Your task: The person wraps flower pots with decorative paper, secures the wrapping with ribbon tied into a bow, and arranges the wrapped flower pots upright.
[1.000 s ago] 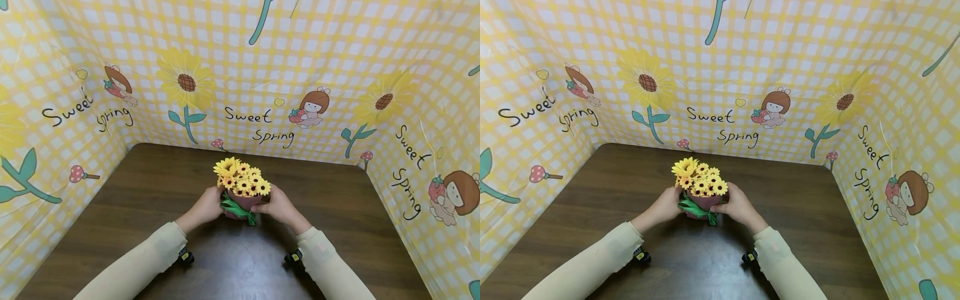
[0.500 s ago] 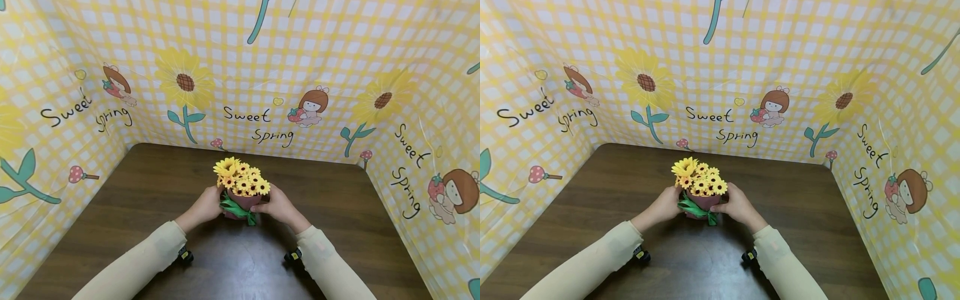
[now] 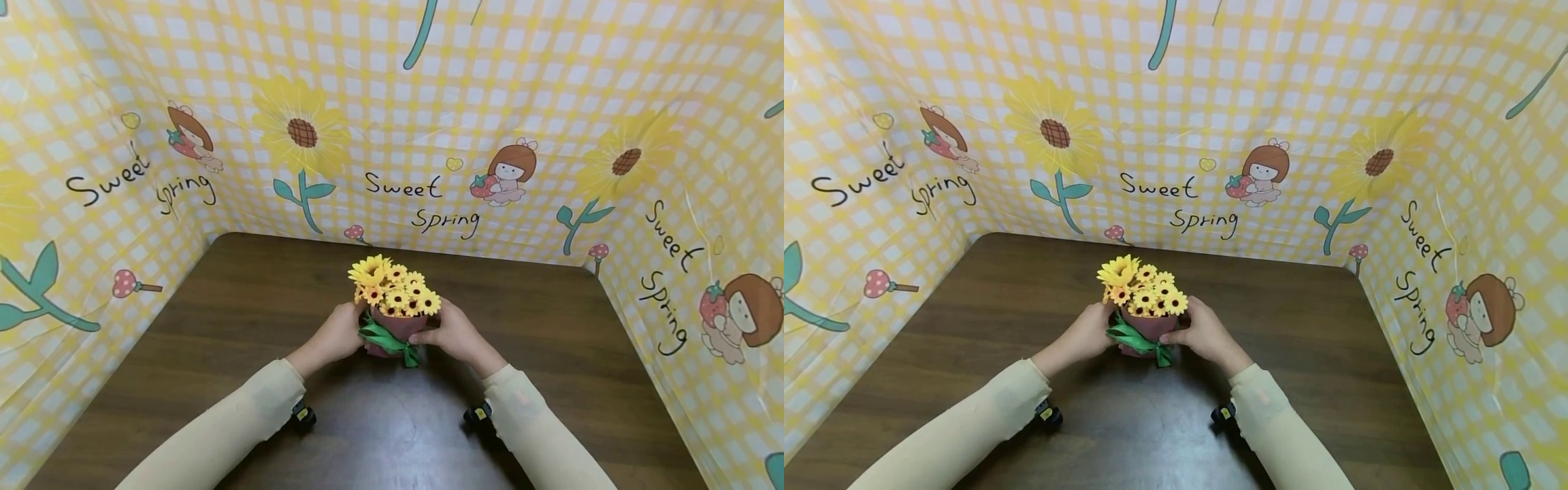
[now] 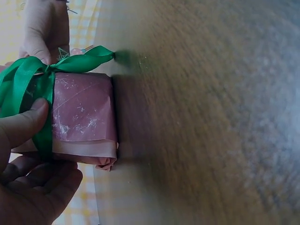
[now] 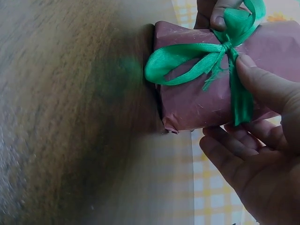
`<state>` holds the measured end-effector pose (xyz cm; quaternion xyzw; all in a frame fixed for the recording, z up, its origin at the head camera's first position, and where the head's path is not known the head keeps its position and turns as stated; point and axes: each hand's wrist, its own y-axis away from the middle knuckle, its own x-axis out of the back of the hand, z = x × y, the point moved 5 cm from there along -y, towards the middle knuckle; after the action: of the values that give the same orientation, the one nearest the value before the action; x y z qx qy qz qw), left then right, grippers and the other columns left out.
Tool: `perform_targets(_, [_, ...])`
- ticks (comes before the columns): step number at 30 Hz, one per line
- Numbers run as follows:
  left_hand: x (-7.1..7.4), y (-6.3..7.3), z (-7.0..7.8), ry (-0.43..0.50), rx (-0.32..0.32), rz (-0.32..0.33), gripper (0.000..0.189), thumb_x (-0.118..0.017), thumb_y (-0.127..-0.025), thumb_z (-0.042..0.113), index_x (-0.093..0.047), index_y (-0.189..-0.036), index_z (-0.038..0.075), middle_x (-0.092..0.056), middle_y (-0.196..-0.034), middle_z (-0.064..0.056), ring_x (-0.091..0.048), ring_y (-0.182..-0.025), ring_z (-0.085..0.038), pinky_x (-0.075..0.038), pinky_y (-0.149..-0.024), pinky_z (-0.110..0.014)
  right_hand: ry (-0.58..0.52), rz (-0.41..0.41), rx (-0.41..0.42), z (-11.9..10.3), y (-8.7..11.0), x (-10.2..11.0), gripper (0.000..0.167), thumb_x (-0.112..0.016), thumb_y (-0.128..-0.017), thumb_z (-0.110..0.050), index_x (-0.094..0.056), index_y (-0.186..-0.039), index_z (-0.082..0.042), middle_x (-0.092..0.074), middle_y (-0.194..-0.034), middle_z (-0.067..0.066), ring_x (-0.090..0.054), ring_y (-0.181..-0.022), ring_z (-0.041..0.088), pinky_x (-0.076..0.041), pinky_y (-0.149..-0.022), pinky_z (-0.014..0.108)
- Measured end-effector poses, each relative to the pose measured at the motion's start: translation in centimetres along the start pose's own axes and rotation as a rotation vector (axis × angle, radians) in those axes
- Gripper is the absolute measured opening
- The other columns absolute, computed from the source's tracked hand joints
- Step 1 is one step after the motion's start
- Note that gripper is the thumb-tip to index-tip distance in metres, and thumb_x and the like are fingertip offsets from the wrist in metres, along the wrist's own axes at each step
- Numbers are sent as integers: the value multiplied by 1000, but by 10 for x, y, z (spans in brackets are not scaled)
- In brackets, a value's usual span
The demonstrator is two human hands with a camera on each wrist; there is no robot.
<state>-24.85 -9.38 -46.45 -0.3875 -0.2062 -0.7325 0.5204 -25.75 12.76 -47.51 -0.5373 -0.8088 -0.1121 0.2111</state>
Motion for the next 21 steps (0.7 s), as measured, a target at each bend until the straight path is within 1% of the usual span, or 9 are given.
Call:
perform_targets(3, [0, 0, 1, -14, -6, 5, 26, -67, -77, -4, -61, -102, 3, -51, -68, -1, -45, -60, -14, -40, -56, -28, 13, 5, -10, 1, -1, 0, 77, -93, -74, -17, -55, -141, -17, -66, -132, 1, -63, -121, 20, -50, -104, 46])
perform_targets(10, [-2, -1, -2, 7, 10, 17, 27, -67, -76, -5, -63, -102, 2, -58, -74, -3, -50, -65, -15, -44, -60, -30, 33, 4, -12, 1, -1, 1, 78, -94, -73, -19, -56, -140, -17, -66, -131, 0, -64, -119, 18, -51, -103, 44])
perform_targets(16, [-4, -1, -3, -11, -10, 27, 26, -68, -75, -6, -62, -99, 4, -58, -74, -2, -49, -66, -15, -43, -60, -30, 31, 2, -13, 1, 0, 0, 78, -94, -73, -18, -56, -141, -17, -66, -131, 0, -63, -122, 18, -50, -105, 44])
perform_targets(21, [-4, -1, -3, -16, -22, 28, 25, -66, -75, -7, -59, -96, 5, -56, -73, -3, -48, -66, -16, -41, -59, -30, 15, -8, 10, 0, -1, -1, 76, -93, -75, -15, -55, -140, -16, -67, -131, 1, -62, -123, 19, -49, -106, 44])
